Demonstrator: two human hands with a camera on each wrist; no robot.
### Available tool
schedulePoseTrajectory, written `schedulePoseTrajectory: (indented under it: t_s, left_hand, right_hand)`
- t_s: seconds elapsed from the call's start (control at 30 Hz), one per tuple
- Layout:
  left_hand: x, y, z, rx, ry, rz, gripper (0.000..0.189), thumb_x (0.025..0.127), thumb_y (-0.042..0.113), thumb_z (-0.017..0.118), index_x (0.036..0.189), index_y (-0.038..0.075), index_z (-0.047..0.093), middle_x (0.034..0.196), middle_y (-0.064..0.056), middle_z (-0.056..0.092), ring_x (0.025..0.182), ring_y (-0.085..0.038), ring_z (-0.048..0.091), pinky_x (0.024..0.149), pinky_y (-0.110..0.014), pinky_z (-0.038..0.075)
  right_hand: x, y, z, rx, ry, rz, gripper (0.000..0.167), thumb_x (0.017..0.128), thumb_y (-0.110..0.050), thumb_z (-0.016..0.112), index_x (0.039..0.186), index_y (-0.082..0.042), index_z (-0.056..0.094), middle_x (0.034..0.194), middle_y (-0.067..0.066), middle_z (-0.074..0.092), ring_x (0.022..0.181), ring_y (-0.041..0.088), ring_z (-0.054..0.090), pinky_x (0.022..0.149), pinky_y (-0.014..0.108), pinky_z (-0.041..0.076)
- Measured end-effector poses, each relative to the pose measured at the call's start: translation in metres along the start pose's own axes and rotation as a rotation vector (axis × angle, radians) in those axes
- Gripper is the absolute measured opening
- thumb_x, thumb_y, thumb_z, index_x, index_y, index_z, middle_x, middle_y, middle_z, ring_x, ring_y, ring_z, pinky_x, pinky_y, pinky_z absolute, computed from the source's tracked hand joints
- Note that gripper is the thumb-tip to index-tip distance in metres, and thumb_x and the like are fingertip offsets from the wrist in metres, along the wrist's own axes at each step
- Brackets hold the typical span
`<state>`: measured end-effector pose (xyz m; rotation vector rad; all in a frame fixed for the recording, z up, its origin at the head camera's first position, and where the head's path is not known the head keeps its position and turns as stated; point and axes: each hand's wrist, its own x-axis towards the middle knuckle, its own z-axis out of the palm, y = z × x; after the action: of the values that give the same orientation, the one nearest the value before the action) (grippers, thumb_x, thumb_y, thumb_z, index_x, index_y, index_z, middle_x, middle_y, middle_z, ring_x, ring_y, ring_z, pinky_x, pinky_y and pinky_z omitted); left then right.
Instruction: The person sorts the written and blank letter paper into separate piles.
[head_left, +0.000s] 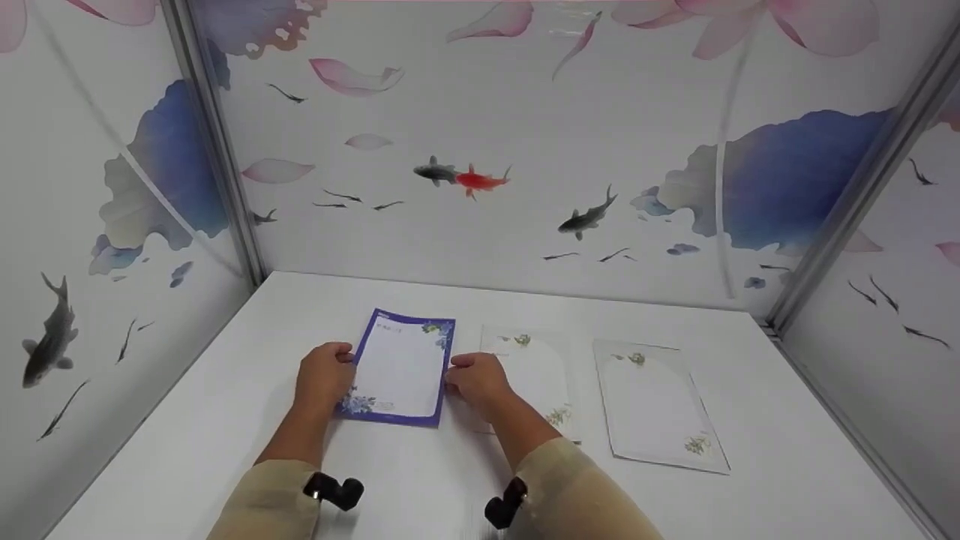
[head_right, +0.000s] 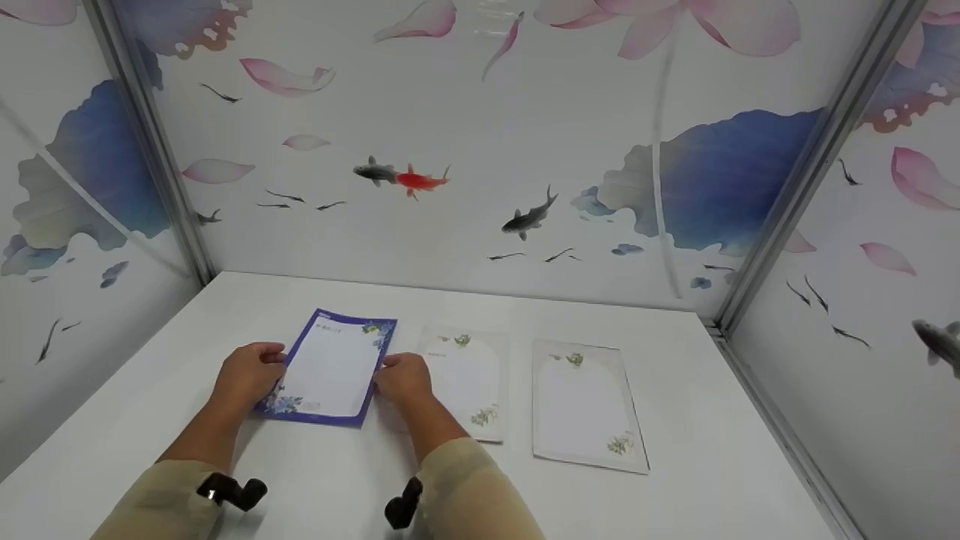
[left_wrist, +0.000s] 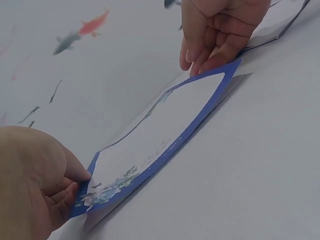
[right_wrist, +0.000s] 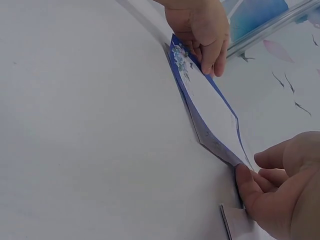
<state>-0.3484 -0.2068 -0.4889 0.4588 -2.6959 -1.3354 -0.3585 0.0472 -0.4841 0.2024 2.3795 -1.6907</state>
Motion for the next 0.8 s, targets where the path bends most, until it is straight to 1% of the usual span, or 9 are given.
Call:
schedulePoseTrajectory:
  t_s: [0.1, 0.2, 0.3, 0.4, 0.53, 0.63, 0.73, 0.8]
  left_hand:
    - [0.001, -0.002, 0.000, 0.019, 0.005, 0.004, 0.045, 0.105, 0.009, 0.056, 0.149, 0.001, 0.059, 0.143, -0.021, 0.068, 0.138, -0.042, 0.061, 0.121, -0.057, 0.045]
    - [0.001, -0.002, 0.001, 0.024, 0.012, -0.001, 0.046, 0.105, 0.009, 0.055, 0.150, 0.002, 0.058, 0.145, -0.020, 0.067, 0.139, -0.042, 0.060, 0.121, -0.057, 0.045]
    - [0.000, 0.002, 0.004, -0.008, 0.038, 0.005, 0.046, 0.106, 0.011, 0.056, 0.151, 0.003, 0.057, 0.146, -0.019, 0.066, 0.139, -0.042, 0.060, 0.120, -0.056, 0.046]
    - [-0.002, 0.010, 0.010, -0.069, 0.042, 0.008, 0.047, 0.106, 0.015, 0.059, 0.152, 0.006, 0.057, 0.146, -0.017, 0.066, 0.140, -0.039, 0.060, 0.120, -0.053, 0.048]
    - [-0.006, 0.027, 0.024, -0.144, -0.002, 0.011, 0.047, 0.106, 0.022, 0.063, 0.151, 0.010, 0.058, 0.144, -0.014, 0.067, 0.140, -0.034, 0.061, 0.120, -0.050, 0.050]
    - [-0.009, 0.038, 0.037, -0.193, -0.042, 0.016, 0.048, 0.104, 0.025, 0.067, 0.150, 0.012, 0.060, 0.141, -0.011, 0.069, 0.135, -0.031, 0.064, 0.117, -0.048, 0.052]
    - [-0.013, 0.047, 0.050, -0.225, -0.072, 0.030, 0.048, 0.103, 0.028, 0.071, 0.148, 0.014, 0.062, 0.138, -0.008, 0.071, 0.131, -0.028, 0.066, 0.114, -0.045, 0.055]
    - [-0.017, 0.052, 0.059, -0.238, -0.084, 0.045, 0.048, 0.102, 0.029, 0.071, 0.147, 0.014, 0.063, 0.137, -0.007, 0.071, 0.130, -0.027, 0.067, 0.114, -0.045, 0.055]
  right_hand:
    - [0.000, 0.001, -0.001, 0.020, -0.008, -0.006, 0.036, 0.099, -0.011, 0.071, 0.134, -0.006, 0.071, 0.121, 0.010, 0.075, 0.103, 0.020, 0.074, 0.101, 0.037, 0.062]
    - [0.000, 0.002, -0.003, 0.013, -0.002, -0.015, 0.036, 0.098, -0.012, 0.072, 0.134, -0.007, 0.072, 0.125, 0.010, 0.074, 0.105, 0.020, 0.072, 0.103, 0.038, 0.061]
    - [-0.001, 0.003, -0.009, 0.038, 0.000, -0.012, 0.035, 0.101, -0.017, 0.070, 0.135, -0.009, 0.072, 0.126, 0.009, 0.074, 0.108, 0.020, 0.073, 0.104, 0.038, 0.061]
    - [-0.001, 0.006, -0.020, 0.086, -0.003, -0.022, 0.036, 0.104, -0.022, 0.069, 0.139, -0.010, 0.070, 0.126, 0.008, 0.074, 0.109, 0.019, 0.074, 0.102, 0.035, 0.062]
    - [0.000, 0.012, -0.041, 0.135, -0.020, -0.058, 0.041, 0.106, -0.027, 0.069, 0.143, -0.009, 0.066, 0.129, 0.009, 0.075, 0.110, 0.020, 0.075, 0.098, 0.031, 0.063]
    - [0.001, 0.020, -0.060, 0.176, -0.025, -0.087, 0.043, 0.106, -0.026, 0.067, 0.144, -0.007, 0.065, 0.133, 0.013, 0.074, 0.114, 0.023, 0.074, 0.098, 0.031, 0.063]
    - [0.001, 0.029, -0.081, 0.221, -0.011, -0.100, 0.043, 0.107, -0.024, 0.067, 0.145, -0.006, 0.064, 0.137, 0.015, 0.073, 0.118, 0.025, 0.074, 0.100, 0.033, 0.063]
    - [0.001, 0.035, -0.094, 0.217, 0.007, -0.100, 0.044, 0.107, -0.025, 0.067, 0.146, -0.007, 0.063, 0.139, 0.015, 0.072, 0.120, 0.025, 0.073, 0.101, 0.033, 0.062]
